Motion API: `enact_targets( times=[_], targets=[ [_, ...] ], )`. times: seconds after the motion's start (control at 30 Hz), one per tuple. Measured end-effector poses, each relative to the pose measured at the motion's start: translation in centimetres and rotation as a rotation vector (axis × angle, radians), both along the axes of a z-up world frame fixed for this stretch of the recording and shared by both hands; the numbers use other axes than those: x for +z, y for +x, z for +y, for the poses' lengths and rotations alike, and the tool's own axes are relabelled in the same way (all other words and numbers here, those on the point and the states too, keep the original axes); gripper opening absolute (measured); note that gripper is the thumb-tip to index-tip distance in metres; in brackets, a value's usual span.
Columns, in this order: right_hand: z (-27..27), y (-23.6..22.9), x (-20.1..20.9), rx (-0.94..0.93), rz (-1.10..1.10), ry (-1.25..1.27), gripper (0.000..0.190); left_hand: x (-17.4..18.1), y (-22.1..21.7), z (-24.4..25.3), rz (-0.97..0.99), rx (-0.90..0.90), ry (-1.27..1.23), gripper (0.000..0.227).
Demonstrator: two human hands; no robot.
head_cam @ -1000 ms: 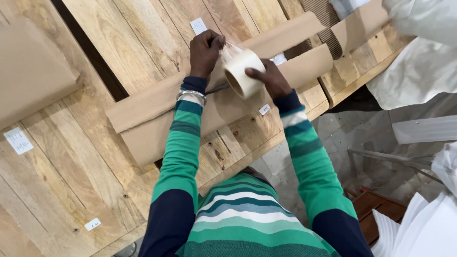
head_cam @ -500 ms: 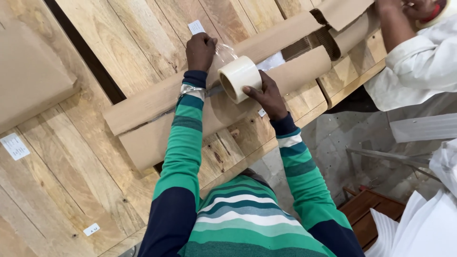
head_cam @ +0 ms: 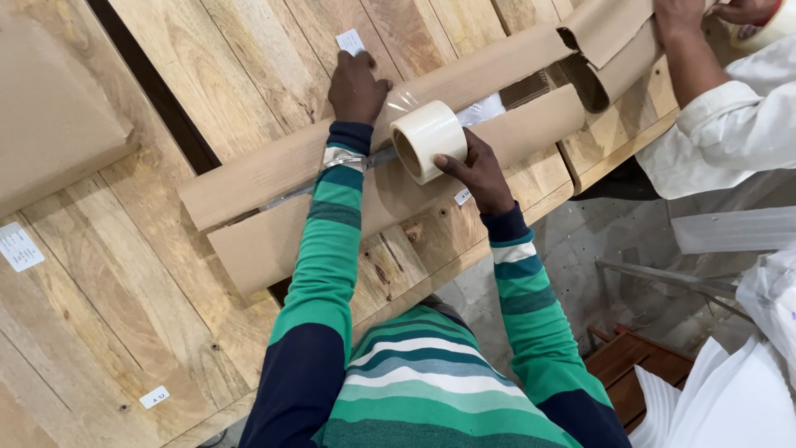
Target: The person wraps long bamboo parts in white foam sheets, rolls them into brown corrugated paper, and secures the roll with adhesive tape.
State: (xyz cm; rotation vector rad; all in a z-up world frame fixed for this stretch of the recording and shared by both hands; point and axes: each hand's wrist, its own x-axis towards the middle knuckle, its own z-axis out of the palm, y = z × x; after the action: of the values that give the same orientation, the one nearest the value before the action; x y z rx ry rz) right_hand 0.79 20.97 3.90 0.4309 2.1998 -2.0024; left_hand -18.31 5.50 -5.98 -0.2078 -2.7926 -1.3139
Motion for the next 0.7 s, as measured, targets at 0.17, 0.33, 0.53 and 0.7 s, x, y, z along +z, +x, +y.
enact_targets(
  times=[0.17, 0.33, 0.53, 0.7],
  targets=[
    [0.4, 0.4, -1.0, 0.004, -0.003, -0.034, 0.063, 0.0, 0.6, -0.2, 0.134, -0.118, 0.196, 0.02],
    [0.5, 1.0, -1.4, -0.004, -0.007, -0.087, 0.065, 0.3, 1.3, -0.3, -0.077, -0.337, 0.346, 0.014],
    [0.8, 1.1, -1.7, -0.005, -0.013, -0.105, 0.066, 1.5, 1.3, -0.2, -0.187, -0.316, -0.022, 0.03],
    [1.2, 1.1, -2.5, 0.02, 0.029, -0.06, 0.064, 0.5, 1.3, 0.3, -0.156, -0.338, -0.104, 0.049]
  ],
)
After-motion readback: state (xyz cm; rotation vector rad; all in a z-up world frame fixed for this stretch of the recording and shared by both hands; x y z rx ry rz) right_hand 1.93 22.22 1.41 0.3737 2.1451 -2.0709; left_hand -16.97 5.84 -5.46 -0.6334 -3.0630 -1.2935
